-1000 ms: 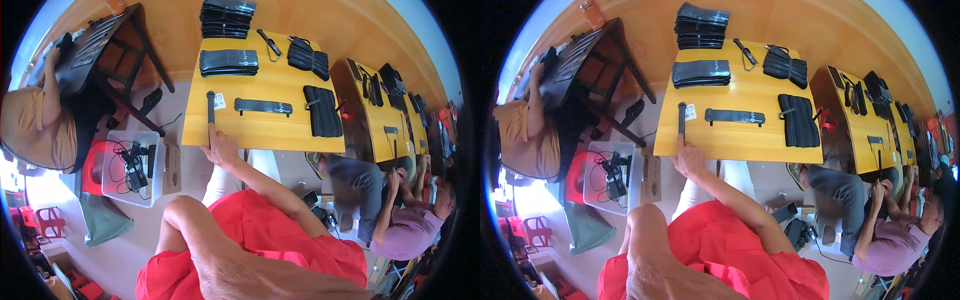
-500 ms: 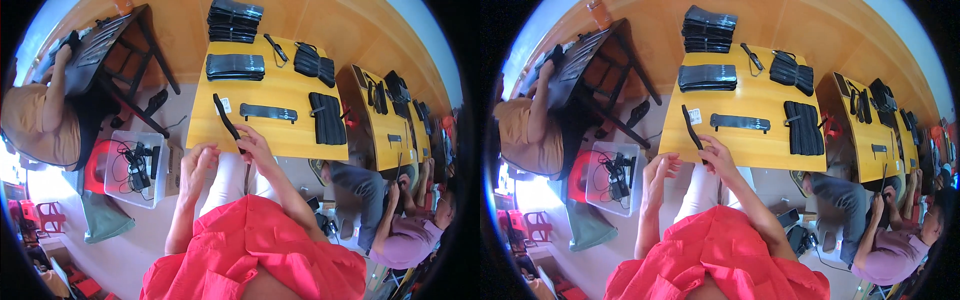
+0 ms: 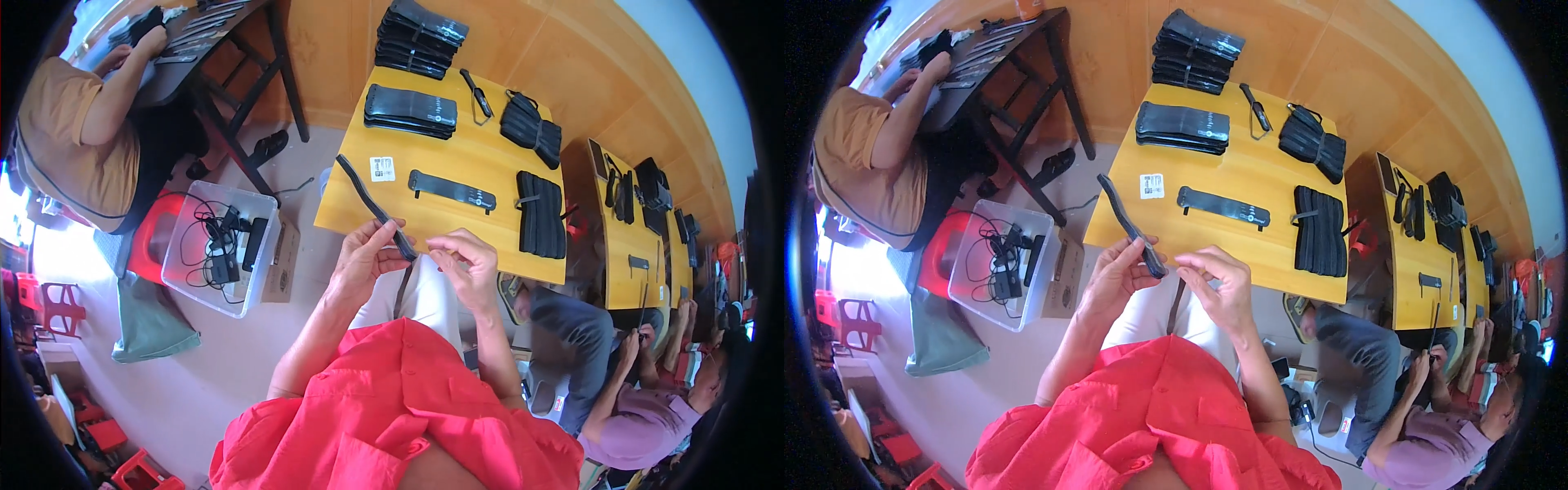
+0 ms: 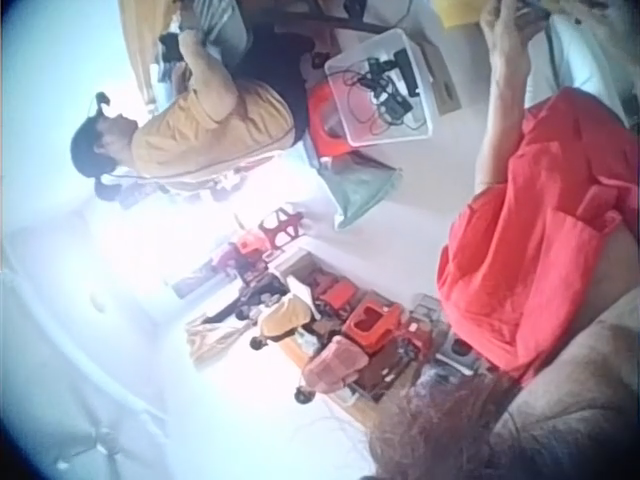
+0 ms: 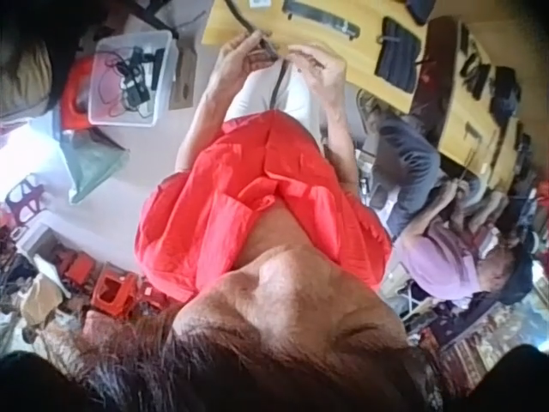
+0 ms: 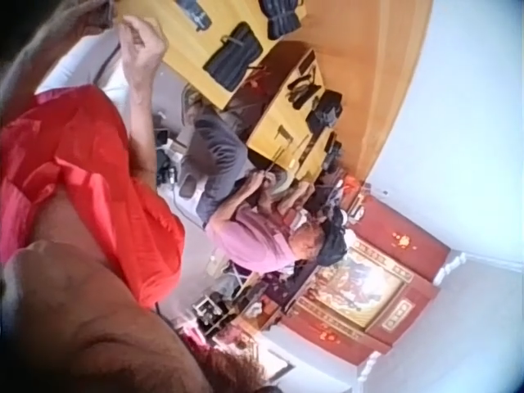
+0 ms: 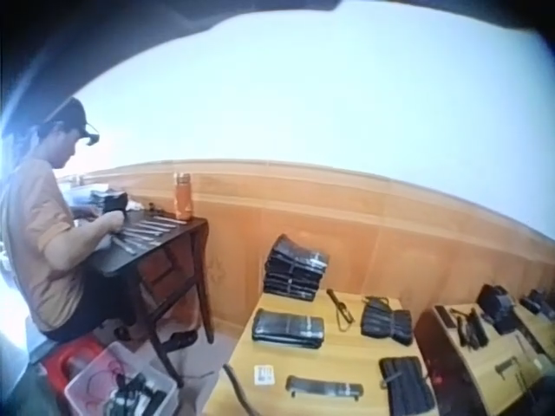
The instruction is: Manually assembling and inspecting black elastic straps by attaching plastic buckles at a workshop table.
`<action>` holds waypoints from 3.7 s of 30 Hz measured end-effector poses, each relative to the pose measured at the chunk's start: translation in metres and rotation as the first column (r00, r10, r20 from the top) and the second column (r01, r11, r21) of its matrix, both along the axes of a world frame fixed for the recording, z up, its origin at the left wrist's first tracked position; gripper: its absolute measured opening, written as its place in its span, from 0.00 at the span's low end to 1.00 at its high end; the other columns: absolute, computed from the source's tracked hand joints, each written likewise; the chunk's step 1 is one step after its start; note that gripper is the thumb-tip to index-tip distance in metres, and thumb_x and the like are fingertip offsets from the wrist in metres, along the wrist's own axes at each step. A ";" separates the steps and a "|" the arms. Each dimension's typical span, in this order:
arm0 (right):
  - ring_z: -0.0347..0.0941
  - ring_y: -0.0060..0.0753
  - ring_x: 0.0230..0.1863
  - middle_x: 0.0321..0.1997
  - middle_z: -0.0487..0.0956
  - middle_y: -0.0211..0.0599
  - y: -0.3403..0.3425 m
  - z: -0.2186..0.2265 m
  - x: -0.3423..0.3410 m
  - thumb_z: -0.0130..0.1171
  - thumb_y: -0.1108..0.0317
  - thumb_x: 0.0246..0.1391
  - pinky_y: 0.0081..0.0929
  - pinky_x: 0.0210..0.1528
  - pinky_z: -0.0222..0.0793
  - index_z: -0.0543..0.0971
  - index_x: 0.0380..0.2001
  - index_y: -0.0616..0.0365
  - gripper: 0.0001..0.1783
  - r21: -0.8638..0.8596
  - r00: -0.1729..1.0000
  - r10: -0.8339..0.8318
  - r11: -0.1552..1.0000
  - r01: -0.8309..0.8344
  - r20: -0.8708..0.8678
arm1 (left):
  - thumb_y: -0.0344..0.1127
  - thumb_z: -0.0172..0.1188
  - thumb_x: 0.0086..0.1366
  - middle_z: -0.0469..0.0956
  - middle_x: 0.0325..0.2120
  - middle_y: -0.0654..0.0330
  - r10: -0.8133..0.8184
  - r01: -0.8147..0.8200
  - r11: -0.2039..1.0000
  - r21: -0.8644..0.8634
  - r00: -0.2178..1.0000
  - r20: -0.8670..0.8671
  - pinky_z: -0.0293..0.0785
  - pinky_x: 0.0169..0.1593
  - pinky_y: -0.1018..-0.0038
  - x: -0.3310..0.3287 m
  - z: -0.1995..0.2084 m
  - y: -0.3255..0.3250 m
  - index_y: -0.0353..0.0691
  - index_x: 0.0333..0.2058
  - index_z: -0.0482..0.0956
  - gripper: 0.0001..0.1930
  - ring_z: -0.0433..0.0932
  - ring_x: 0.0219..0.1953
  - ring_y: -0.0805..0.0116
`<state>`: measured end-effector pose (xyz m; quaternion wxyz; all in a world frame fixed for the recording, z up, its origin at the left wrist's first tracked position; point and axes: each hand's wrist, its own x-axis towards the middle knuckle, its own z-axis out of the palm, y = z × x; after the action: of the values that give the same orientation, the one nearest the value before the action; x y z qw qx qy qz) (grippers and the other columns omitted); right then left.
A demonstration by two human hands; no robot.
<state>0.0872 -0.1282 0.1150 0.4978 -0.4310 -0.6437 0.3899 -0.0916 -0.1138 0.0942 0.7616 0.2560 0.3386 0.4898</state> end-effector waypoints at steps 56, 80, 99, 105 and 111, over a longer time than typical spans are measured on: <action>0.70 0.49 0.25 0.25 0.70 0.46 -0.002 0.003 -0.019 0.50 0.83 0.45 0.34 0.25 0.65 0.70 0.28 0.64 0.05 0.280 0.927 -0.241 0.947 0.160 0.286 | 0.45 0.58 0.58 0.72 0.13 0.59 0.084 0.165 0.957 0.240 0.633 -0.770 0.70 0.24 0.73 0.019 0.017 -0.004 0.32 0.25 0.76 0.18 0.73 0.18 0.72; 0.62 0.21 0.17 0.17 0.64 0.31 -0.006 0.029 -0.024 0.48 0.74 0.52 0.19 0.19 0.56 0.66 0.17 0.63 0.11 0.116 0.993 0.033 0.992 -0.046 0.117 | 0.36 0.43 0.64 0.67 0.11 0.63 0.097 0.280 0.861 0.426 0.730 -0.676 0.61 0.19 0.78 0.005 0.045 -0.017 0.33 0.18 0.70 0.18 0.65 0.14 0.77; 0.46 0.13 0.06 0.09 0.52 0.17 0.025 0.007 0.149 0.52 0.65 0.48 0.16 0.06 0.38 0.61 0.15 0.45 0.14 -0.546 0.802 -0.503 0.791 0.277 -0.322 | 0.42 0.43 0.62 0.58 0.09 0.69 -0.394 0.570 0.814 0.115 0.686 -0.612 0.49 0.17 0.79 -0.126 0.042 -0.011 0.42 0.12 0.61 0.20 0.54 0.12 0.80; 0.47 0.14 0.05 0.07 0.55 0.19 0.024 -0.002 0.257 0.53 0.64 0.47 0.15 0.05 0.39 0.63 0.14 0.47 0.14 -0.490 0.622 -0.730 0.667 0.561 -0.282 | 0.41 0.43 0.57 0.56 0.08 0.71 -0.225 0.333 0.943 0.021 0.679 -0.699 0.46 0.15 0.79 -0.183 0.023 -0.036 0.45 0.11 0.56 0.18 0.52 0.10 0.79; 0.49 0.13 0.05 0.08 0.56 0.19 -0.018 0.079 0.240 0.53 0.63 0.47 0.15 0.05 0.42 0.65 0.14 0.51 0.13 -0.435 0.756 -0.621 0.751 0.497 -0.208 | 0.46 0.45 0.63 0.57 0.08 0.71 -0.050 0.124 0.981 0.153 0.909 -0.415 0.46 0.14 0.82 -0.177 0.013 -0.025 0.45 0.12 0.58 0.21 0.52 0.10 0.81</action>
<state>0.3272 -0.1465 0.1937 0.6099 -0.6142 -0.3053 0.3970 -0.2691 -0.1387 0.1074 0.6695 0.4336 0.4341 0.4188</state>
